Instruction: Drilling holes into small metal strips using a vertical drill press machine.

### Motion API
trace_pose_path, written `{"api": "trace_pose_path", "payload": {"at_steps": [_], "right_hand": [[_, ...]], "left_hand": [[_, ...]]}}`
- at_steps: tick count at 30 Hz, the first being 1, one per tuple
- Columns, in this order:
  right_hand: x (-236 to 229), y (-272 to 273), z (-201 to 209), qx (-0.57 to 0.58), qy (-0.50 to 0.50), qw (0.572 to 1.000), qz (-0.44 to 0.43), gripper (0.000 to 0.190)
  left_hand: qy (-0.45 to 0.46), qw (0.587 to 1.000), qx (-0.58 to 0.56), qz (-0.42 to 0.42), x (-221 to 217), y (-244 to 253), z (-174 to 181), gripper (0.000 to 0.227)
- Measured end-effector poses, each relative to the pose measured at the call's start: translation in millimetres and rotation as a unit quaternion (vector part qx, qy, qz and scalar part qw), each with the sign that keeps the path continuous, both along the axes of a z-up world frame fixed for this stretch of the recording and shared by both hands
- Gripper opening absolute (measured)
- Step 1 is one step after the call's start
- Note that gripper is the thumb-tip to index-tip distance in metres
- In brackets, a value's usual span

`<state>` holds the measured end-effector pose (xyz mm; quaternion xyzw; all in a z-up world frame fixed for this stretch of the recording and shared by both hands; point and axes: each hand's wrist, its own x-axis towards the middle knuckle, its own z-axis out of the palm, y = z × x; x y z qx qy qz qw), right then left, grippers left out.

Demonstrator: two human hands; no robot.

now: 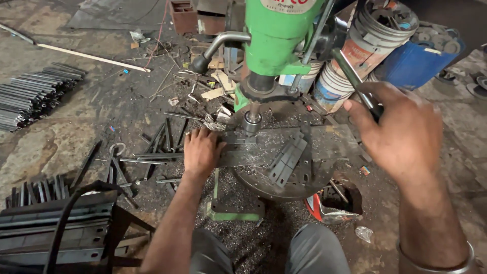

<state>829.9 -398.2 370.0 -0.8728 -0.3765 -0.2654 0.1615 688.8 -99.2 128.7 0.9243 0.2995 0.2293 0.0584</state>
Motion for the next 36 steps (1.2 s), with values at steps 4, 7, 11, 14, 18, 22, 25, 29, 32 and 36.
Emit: {"api": "trace_pose_path", "payload": {"at_steps": [4, 7, 11, 14, 18, 22, 25, 29, 32, 36], "right_hand": [[-10.5, 5.0, 5.7, 0.003, 0.005, 1.000, -0.020, 0.039], [-5.0, 0.0, -6.9, 0.024, -0.008, 1.000, 0.010, 0.038], [-11.3, 3.8, -7.0, 0.028, 0.046, 0.998, -0.015, 0.042], [-6.4, 3.1, -13.1, 0.040, 0.035, 0.999, -0.007, 0.043], [-2.0, 0.3, -17.5, 0.048, 0.011, 0.999, 0.019, 0.042], [-7.6, 4.8, -7.9, 0.032, 0.066, 0.997, -0.025, 0.044], [-5.3, 2.6, -4.6, 0.042, 0.050, 0.998, 0.014, 0.042], [-15.6, 6.3, 14.1, 0.012, 0.071, 0.997, -0.035, 0.038], [-19.6, 6.3, 17.9, 0.006, 0.067, 0.997, -0.033, 0.037], [-16.9, 2.1, 13.5, 0.016, 0.022, 1.000, 0.009, 0.035]], "left_hand": [[-0.019, 1.000, -0.001, 0.011, 5.2, 2.4, -9.0, 0.042], [0.006, 1.000, -0.020, 0.010, 9.5, -2.9, -1.2, 0.041], [0.005, 0.999, -0.032, -0.003, 14.8, -6.5, -1.3, 0.038], [0.009, 1.000, -0.028, -0.006, 15.5, -6.5, -0.7, 0.038], [0.018, 0.999, -0.031, -0.017, 15.5, -6.4, -3.7, 0.037], [0.094, 0.994, -0.053, -0.005, 22.9, -3.3, -6.7, 0.040], [0.090, 0.996, -0.028, -0.010, 20.9, -6.2, -0.9, 0.039], [0.057, 0.997, -0.039, -0.038, 21.5, -7.9, 2.2, 0.040], [0.047, 0.998, -0.033, -0.035, 23.4, -8.3, -3.4, 0.041], [0.022, 0.999, -0.027, -0.029, 23.4, -9.2, -5.3, 0.040]]}}
